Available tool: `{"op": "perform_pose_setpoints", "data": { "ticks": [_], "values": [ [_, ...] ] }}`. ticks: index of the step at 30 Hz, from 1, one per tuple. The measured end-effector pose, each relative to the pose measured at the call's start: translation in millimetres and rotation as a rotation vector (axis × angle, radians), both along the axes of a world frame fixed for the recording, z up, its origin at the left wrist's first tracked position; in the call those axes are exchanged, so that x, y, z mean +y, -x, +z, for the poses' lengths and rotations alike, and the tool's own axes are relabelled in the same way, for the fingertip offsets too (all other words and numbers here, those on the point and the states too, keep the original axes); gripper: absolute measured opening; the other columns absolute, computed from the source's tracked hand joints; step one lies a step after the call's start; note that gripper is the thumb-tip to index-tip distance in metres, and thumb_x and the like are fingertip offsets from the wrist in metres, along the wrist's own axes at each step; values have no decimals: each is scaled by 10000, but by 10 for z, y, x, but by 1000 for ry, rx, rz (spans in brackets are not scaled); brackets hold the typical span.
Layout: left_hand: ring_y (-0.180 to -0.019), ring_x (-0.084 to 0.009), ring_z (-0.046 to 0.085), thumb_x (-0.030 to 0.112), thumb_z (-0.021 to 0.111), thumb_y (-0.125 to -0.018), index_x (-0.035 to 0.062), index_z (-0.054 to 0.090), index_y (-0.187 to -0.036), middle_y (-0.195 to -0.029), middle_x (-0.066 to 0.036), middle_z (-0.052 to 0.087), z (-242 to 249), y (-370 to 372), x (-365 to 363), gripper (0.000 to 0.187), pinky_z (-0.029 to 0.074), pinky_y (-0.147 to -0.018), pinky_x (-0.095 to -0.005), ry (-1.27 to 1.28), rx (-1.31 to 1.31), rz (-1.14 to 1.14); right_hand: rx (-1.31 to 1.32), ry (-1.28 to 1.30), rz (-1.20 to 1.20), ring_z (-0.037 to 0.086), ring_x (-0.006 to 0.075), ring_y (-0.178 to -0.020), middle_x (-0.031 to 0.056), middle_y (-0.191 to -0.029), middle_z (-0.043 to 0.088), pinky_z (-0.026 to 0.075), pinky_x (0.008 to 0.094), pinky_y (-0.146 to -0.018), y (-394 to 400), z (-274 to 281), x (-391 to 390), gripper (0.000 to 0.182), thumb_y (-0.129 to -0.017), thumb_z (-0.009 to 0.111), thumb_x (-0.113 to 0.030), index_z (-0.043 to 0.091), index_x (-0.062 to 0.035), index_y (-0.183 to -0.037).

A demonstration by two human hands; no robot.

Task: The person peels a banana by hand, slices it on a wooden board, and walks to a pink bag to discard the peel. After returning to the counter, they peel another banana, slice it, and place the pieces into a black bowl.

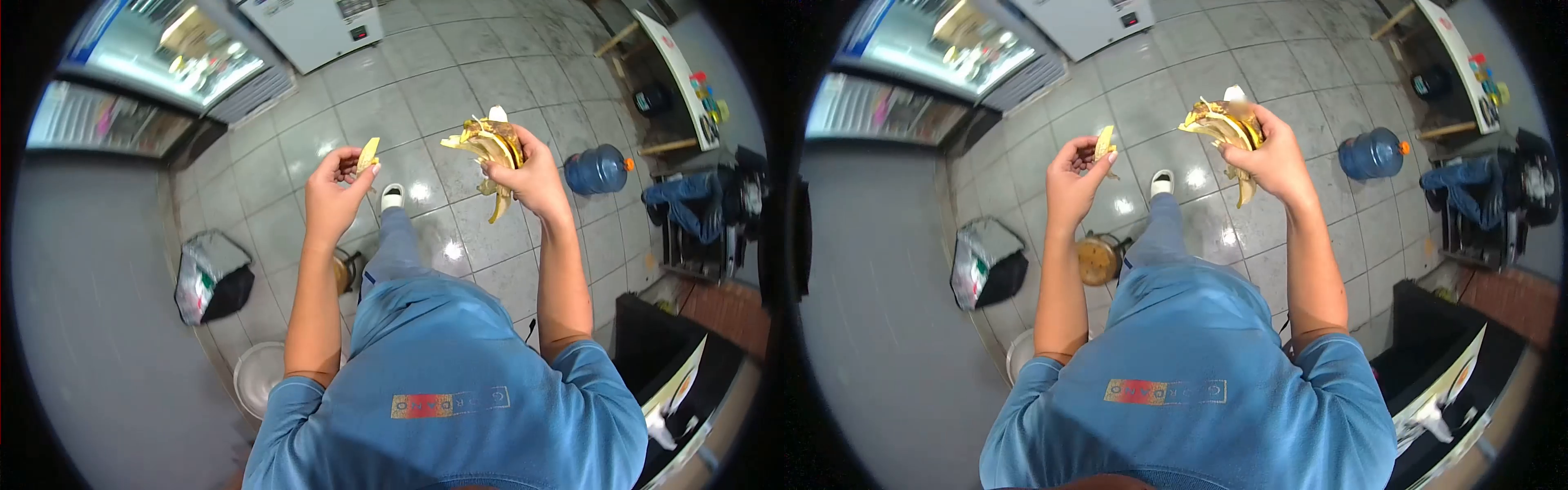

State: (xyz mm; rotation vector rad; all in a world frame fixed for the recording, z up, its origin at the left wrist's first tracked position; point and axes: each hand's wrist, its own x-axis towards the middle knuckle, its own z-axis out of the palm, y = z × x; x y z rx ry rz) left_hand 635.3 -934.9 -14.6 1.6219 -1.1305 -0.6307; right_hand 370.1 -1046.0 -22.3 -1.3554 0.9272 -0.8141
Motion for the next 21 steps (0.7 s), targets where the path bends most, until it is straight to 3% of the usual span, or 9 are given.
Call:
{"op": "perform_pose_setpoints", "data": {
  "ticks": [2, 6, 9, 12, 21],
  "values": [
    [-790, -93, 609, 64, 751, -806, -12, 634, -1049, -919, -51, 692, 53, 371, -471, 281, 497, -698, -236, -6, -21, -120, 10, 22, -105, 614, 104, -881, 65, -1014, 655, 507, 257, -776, 500, 39, -169, 537, -729, 716, -23, 552, 57, -1234],
    [-795, -90, 615, 59, 752, -809, -7, 630, -1052, -915, -44, 693, 160, 20, -1479, 280, 489, -699, -230, -58, 75, -276, 66, -38, -225, 614, 111, -881, 57, -1013, 649, 504, 251, -773, 168, 226, -768, 541, -724, 717, -13, 553, 52, -1236],
    [-808, -91, 620, 74, 750, -814, 2, 631, -1046, -920, -44, 693, 437, 564, -2105, 270, 487, -694, -233, 1, -83, -383, -77, 38, -364, 609, 97, -872, 43, -997, 649, 498, 247, -776, 710, 268, -1080, 528, -723, 722, -8, 560, 48, -1223],
    [-823, -92, 625, 74, 750, -817, -1, 625, -1053, -925, -47, 694, 516, 379, -2740, 277, 485, -700, -231, -85, -64, -472, -57, -48, -420, 611, 99, -879, 45, -1006, 648, 498, 250, -780, 589, 417, -1501, 530, -720, 727, -10, 559, 50, -1219],
    [-823, -90, 627, 67, 741, -814, -8, 635, -1043, -915, -49, 699, 442, 954, -5007, 263, 485, -667, -227, -62, -67, -658, -109, 23, -632, 621, 117, -911, 65, -1041, 646, 503, 249, -804, 949, 104, -3274, 553, -724, 724, -15, 541, 62, -1240]
  ]
}}
